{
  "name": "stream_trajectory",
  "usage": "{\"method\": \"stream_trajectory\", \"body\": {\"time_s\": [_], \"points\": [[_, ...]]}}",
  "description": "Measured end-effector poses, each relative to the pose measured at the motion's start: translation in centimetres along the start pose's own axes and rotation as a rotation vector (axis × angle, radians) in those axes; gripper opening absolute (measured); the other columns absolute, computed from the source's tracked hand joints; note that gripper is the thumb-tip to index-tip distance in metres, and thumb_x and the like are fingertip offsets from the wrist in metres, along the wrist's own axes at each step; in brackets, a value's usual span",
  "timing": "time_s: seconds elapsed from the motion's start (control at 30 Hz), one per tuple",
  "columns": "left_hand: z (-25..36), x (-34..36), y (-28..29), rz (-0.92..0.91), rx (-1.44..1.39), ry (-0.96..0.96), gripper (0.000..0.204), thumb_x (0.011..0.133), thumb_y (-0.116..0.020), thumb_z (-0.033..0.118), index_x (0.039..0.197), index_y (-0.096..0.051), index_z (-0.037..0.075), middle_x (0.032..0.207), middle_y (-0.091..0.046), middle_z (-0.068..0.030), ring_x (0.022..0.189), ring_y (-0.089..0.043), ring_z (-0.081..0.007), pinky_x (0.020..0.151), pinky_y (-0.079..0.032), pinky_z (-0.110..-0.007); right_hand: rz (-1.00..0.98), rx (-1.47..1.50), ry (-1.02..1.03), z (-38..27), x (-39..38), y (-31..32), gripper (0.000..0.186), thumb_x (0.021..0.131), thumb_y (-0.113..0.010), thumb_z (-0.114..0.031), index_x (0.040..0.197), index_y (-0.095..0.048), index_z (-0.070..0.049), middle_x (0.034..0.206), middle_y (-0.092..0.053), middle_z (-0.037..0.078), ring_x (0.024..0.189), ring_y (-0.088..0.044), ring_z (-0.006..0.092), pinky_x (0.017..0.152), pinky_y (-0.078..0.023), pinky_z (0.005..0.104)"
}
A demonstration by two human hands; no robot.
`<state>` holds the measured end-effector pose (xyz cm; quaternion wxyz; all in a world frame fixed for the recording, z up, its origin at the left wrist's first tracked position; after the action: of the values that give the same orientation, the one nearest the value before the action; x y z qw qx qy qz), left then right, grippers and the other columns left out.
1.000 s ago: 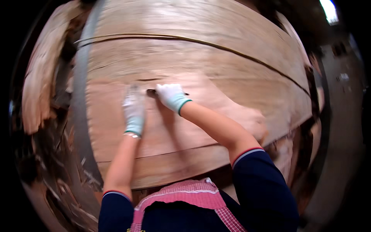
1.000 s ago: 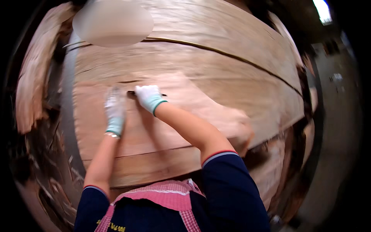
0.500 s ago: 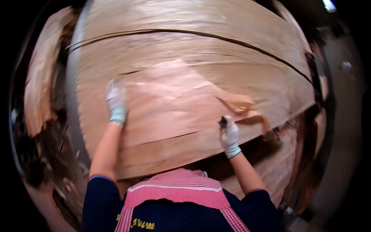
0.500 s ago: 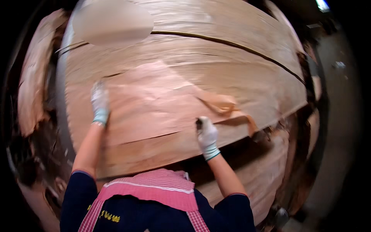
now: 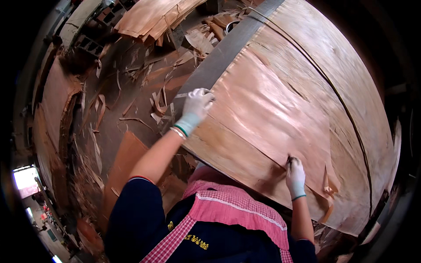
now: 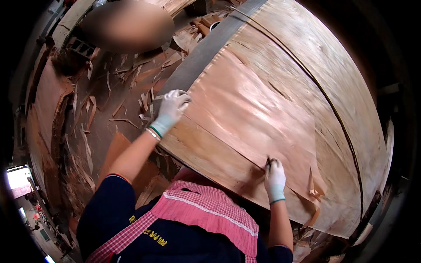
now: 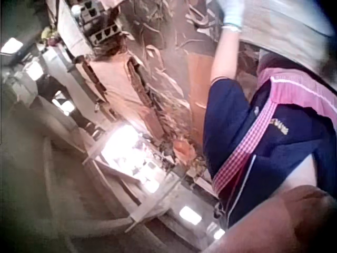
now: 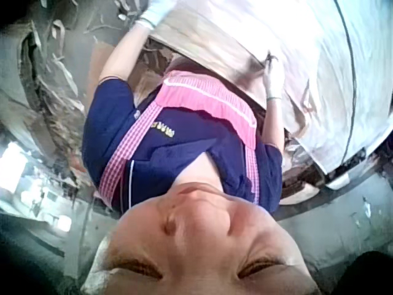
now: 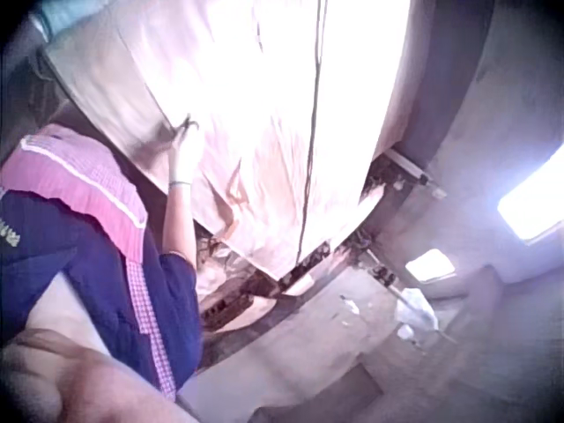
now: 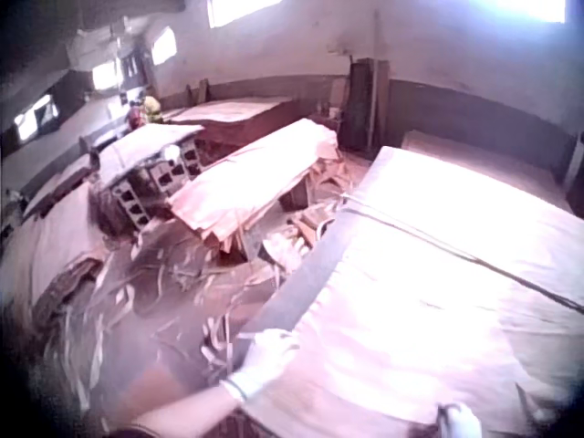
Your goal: The person uses a hand tool to cut leaf-shaped sections from thin wood veneer sheets, applies tape to the cut pieces, and moves large sheets of veneer across a work table in a wood shop.
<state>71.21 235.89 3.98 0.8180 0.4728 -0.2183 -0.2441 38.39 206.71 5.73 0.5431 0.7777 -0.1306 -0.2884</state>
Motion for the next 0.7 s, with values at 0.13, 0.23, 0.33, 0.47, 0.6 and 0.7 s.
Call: {"method": "stream_trajectory", "body": {"time_s": [0.13, 0.23, 0.33, 0.47, 0.6, 0.7], "points": [[-6.0, 0.8, 1.1, -0.190, -0.131, -0.097, 0.011, 0.079, -0.068, 0.013, 0.090, -0.067, 0.010, 0.098, -0.060, -0.0091, 0.101, -0.056, -0.0302, 0.089, -0.044, -0.041, -0.022, -0.124, 0.116, -10.7, 4.6, -0.7, 0.019, 0.094, -0.054, -0.025, 0.094, -0.055, -0.006, 0.089, -0.067, 0.018, 0.079, -0.066, 0.0389, 0.064, -0.052, 0.0489], [-6.3, 4.0, 0.8, -0.518, -0.202, -0.145, 0.017, 0.074, -0.073, 0.009, 0.089, -0.066, 0.010, 0.096, -0.060, -0.0120, 0.096, -0.058, -0.0323, 0.082, -0.047, -0.041, -0.048, -0.112, 0.301, -19.2, 7.9, -4.7, 0.020, 0.094, -0.053, -0.027, 0.095, -0.056, -0.008, 0.082, -0.067, 0.018, 0.076, -0.067, 0.0383, 0.064, -0.052, 0.0491], [-6.3, 6.2, 0.4, -0.742, -0.109, -0.167, 0.020, 0.070, -0.075, 0.007, 0.088, -0.067, 0.009, 0.093, -0.063, -0.0130, 0.090, -0.062, -0.0325, 0.078, -0.049, -0.041, -0.070, -0.159, 0.394, -25.9, 10.1, -7.2, 0.019, 0.093, -0.053, -0.026, 0.097, -0.057, -0.008, 0.085, -0.068, 0.017, 0.078, -0.068, 0.0369, 0.065, -0.054, 0.0486], [-5.5, 7.5, 0.2, -0.879, -0.042, -0.168, 0.019, 0.066, -0.074, 0.008, 0.084, -0.067, 0.006, 0.082, -0.069, -0.0129, 0.080, -0.066, -0.0318, 0.071, -0.051, -0.040, -0.047, -0.211, 0.449, -30.4, 11.2, -8.8, 0.018, 0.092, -0.054, -0.025, 0.098, -0.056, -0.009, 0.085, -0.068, 0.015, 0.076, -0.069, 0.0348, 0.063, -0.054, 0.0475], [-5.5, 7.5, -0.1, -0.835, 0.001, -0.235, 0.019, 0.067, -0.073, 0.006, 0.085, -0.067, 0.006, 0.084, -0.069, -0.0146, 0.082, -0.065, -0.0337, 0.072, -0.051, -0.041, -0.045, -0.213, 0.467, -30.8, 11.8, -9.2, 0.016, 0.091, -0.052, -0.023, 0.097, -0.057, -0.009, 0.082, -0.068, 0.016, 0.072, -0.069, 0.0337, 0.059, -0.054, 0.0462], [-6.1, 7.2, -0.1, -0.838, -0.034, -0.227, 0.018, 0.069, -0.074, 0.007, 0.084, -0.065, 0.004, 0.087, -0.065, -0.0161, 0.087, -0.063, -0.0366, 0.076, -0.050, -0.043, -0.053, -0.155, 0.427, -24.8, 10.3, -8.6, 0.018, 0.091, -0.052, -0.023, 0.096, -0.058, -0.007, 0.076, -0.069, 0.016, 0.068, -0.068, 0.0345, 0.058, -0.054, 0.0472]]}}
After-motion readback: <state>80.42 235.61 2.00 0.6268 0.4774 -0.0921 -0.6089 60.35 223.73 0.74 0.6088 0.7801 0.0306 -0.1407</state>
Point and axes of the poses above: each hand's wrist, its own x-axis towards the middle knuckle, its own y-axis out of the back of the hand, z = x × y, the point moved 2 cm from there along x, towards the middle knuckle
